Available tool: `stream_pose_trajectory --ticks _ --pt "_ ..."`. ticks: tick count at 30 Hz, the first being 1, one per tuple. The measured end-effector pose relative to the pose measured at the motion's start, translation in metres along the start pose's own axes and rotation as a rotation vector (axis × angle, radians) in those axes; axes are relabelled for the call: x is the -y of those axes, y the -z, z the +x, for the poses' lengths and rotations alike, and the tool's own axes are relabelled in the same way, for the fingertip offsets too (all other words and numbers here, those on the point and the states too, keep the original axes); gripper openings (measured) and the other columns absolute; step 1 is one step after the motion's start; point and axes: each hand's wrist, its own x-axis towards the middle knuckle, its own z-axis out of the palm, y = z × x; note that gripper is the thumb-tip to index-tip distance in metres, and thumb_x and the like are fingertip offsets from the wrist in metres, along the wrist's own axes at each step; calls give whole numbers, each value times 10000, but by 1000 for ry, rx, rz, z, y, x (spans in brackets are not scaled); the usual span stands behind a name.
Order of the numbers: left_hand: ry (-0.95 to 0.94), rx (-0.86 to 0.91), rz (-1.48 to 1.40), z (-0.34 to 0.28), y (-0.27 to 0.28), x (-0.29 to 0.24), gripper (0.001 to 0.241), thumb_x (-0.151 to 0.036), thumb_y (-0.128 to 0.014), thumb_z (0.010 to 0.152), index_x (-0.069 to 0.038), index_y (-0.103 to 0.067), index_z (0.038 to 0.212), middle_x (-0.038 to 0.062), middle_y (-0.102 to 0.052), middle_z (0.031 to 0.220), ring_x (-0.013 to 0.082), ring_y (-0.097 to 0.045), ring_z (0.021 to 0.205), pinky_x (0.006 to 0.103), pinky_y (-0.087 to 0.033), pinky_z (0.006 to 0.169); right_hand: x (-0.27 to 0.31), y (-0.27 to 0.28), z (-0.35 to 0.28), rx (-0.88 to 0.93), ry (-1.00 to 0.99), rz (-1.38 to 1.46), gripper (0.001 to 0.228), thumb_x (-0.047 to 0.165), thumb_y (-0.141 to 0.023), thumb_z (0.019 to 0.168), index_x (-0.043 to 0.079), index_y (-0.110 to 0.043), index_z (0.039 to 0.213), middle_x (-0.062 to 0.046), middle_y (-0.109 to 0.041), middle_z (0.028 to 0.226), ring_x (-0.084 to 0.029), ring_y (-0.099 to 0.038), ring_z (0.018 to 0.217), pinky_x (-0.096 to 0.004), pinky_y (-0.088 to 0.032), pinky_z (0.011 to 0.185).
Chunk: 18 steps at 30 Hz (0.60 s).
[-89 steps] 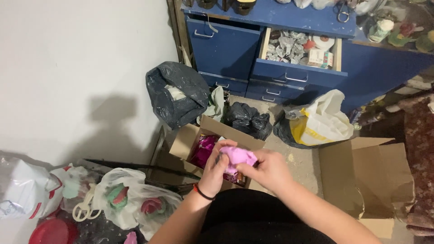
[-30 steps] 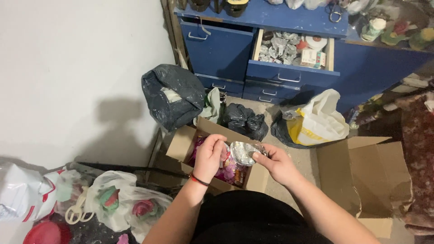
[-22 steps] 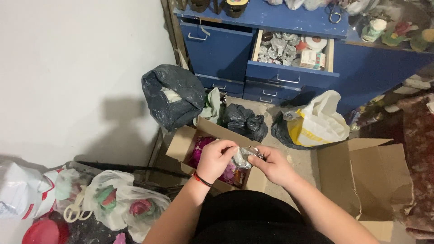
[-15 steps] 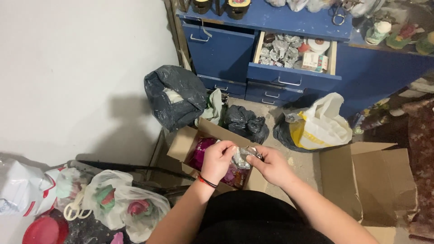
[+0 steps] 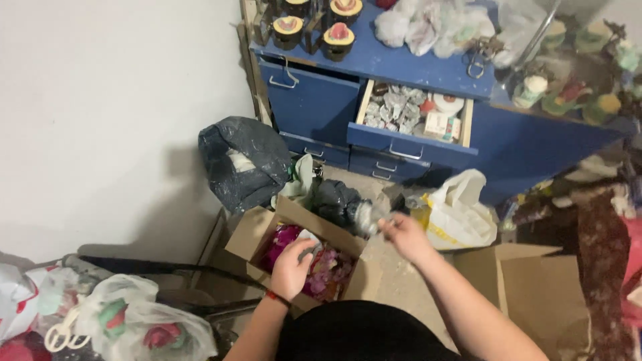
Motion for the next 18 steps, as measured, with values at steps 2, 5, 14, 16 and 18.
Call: stream_pose_trajectory --ticks 2,5,14,16,18 --pt "69 14 37 -3 -3 -5 347 -148 -573 978 -146 -724 1291 46 -720 1339 237 -656 1254 391 -515 1075 28 40 26 -137 -30 103 327 418 -614 1030 153 -635 840 -44 -644 733 -189 -574 661 -364 -448 648" --pt "153 20 105 -12 -8 -18 372 -224 -502 998 -151 -727 1286 35 -759 1273 240 -702 1170 399 -556 1005 42 87 89 -203 -20 476 325 342 -589 1047 133 -451 1255 -75 -597 771 -179 -450 575 -346 -321 540" --pt "236 -126 114 -52 -12 -27 234 -328 -583 1002 -201 -744 1116 -23 -787 1126 199 -732 1039 365 -542 918 26 -7 97 167 122 338 305 366 -529 1074 132 -617 899 -33 -452 601 -151 -358 439 -313 -216 401" --pt "318 -138 123 -60 -6 -27 221 -354 -594 1003 -206 -727 1097 -13 -777 1100 205 -727 1007 376 -539 891 8 -44 85 331 118 241 392 380 -488 1087 96 -733 973 -33 -425 574 -148 -333 451 -324 -196 432" --pt "-86 -144 267 -68 -7 -10 390 -353 -621 967 -111 -748 1245 106 -779 1166 344 -691 1077 489 -482 939 -16 -75 81 494 250 -38 398 340 -516 1082 116 -688 802 -24 -527 611 -140 -418 546 -304 -290 548"
